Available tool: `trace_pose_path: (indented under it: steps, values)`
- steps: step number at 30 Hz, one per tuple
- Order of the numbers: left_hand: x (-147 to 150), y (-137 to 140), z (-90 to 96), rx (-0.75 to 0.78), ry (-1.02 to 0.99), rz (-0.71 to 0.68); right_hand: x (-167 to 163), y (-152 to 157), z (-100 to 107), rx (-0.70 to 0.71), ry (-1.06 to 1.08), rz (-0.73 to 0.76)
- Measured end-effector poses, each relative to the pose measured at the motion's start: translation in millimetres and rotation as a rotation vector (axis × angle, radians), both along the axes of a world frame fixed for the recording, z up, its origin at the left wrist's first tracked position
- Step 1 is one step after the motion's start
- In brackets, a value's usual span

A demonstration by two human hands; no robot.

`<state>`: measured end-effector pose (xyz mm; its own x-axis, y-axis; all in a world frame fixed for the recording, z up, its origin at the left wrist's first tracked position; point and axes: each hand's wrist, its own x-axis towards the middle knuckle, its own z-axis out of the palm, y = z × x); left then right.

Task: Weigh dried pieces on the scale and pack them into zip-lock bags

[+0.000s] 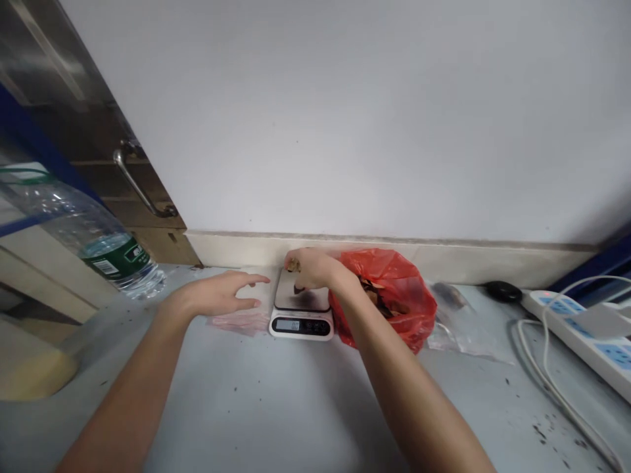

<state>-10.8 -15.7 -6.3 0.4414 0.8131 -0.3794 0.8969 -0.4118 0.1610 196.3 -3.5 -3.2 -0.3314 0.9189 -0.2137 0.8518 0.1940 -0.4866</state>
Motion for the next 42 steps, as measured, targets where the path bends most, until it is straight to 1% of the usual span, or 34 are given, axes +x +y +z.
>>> trace_pose_path:
  steps: [3, 6, 8, 11, 15, 18, 24, 28, 31, 33, 36, 39, 41, 42]
  values:
    - [-1, 3, -4.5, 0.009, -0.042, -0.028, -11, 8, -9, -0.039, -0.052, 0.034]
    - [0, 4, -8.7, 0.024, -0.058, -0.037, -16, 11, -14, -0.071, -0.091, 0.045]
    - [2, 5, -10.2, 0.021, -0.055, -0.041, -17, 11, -13, -0.083, -0.108, 0.039]
    - [4, 5, -8.1, -0.003, -0.036, -0.036, -13, 6, -6, -0.092, -0.121, 0.016]
    - [2, 4, -0.2, -0.069, -0.026, 0.056, 0, -1, 4, -0.026, -0.116, -0.082]
    - [-3, 7, 1.5, -0.101, 0.016, 0.114, 12, -5, 6, 0.026, -0.093, -0.149]
    - [-7, 13, -7.6, -0.143, 0.114, 0.147, 24, -6, 0, 0.038, 0.002, -0.232]
    - [-9, 15, -4.8, -0.142, 0.051, 0.146, 26, -8, 1, 0.084, 0.046, -0.228]
    - [-14, 15, 3.2, -0.075, -0.006, 0.15, 27, -11, 2, 0.133, 0.146, -0.172]
    - [-16, 14, 8.5, 0.005, -0.07, 0.149, 25, -15, 1, 0.196, 0.239, -0.103]
    - [-15, 11, 13.5, 0.174, -0.31, 0.141, 17, -20, -3, 0.264, 0.372, 0.061]
    - [-7, 7, 14.6, 0.363, -0.571, 0.117, 5, -22, -9, 0.24, 0.456, 0.228]
    - [0, 4, 14.2, 0.485, -0.663, 0.088, -4, -22, -14, 0.233, 0.477, 0.285]
    - [3, 3, 13.8, 0.535, -0.693, 0.071, -8, -21, -17, 0.247, 0.485, 0.277]
